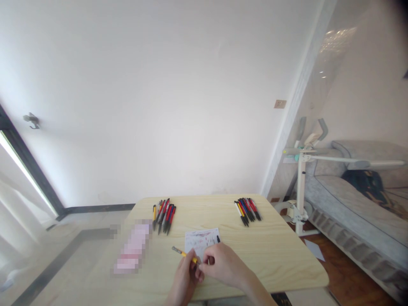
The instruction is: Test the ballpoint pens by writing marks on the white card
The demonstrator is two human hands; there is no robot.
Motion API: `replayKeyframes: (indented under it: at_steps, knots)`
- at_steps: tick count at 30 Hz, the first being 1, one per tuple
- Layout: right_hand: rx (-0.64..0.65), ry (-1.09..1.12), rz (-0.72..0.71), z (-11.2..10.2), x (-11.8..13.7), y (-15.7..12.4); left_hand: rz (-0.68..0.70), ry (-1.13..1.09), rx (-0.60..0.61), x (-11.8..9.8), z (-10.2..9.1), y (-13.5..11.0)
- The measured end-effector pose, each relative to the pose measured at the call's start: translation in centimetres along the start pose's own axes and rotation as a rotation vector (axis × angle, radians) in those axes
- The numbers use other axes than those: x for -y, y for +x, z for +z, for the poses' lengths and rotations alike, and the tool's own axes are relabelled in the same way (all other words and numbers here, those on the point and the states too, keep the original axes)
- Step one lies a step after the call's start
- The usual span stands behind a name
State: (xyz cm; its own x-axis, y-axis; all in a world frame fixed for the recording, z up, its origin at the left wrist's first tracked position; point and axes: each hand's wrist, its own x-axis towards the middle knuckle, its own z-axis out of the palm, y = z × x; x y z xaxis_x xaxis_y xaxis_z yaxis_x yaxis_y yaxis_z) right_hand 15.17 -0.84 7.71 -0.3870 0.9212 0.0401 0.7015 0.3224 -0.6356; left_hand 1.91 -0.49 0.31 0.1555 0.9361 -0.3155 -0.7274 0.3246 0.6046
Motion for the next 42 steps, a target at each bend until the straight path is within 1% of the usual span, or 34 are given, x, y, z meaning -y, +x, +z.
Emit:
replayKeyframes:
  at_steps: [4,9,16,24,31,42]
  knots:
    - [-0.003,-0.007,-0.003,-0.1,0.2,-0.3,-0.005,0.021,0.031,0.0,0.0,0.0]
    - [0.023,0.018,0.01,-0.3,0.2,-0.6,0.001,0.032,0.016,-0.1,0.1,-0.2]
    - [0.067,0.104,0.024,-0.6,0.1,-1.1,-0.02,0.032,0.04,-0.2,0.1,-0.1]
    - [0.073,0.131,0.034,-0.9,0.0,-1.8,-0.006,0.011,0.028,-0.3,0.4,-0.2]
    - [0.068,0.118,0.05,-0.8,-0.6,-2.2,-0.013,0.005,0.07,-0.4,0.4,-0.3]
    - [0.056,0.126,0.054,-0.9,-0.9,-2.6,-0.004,-0.013,0.093,-0.2,0.1,-0.1]
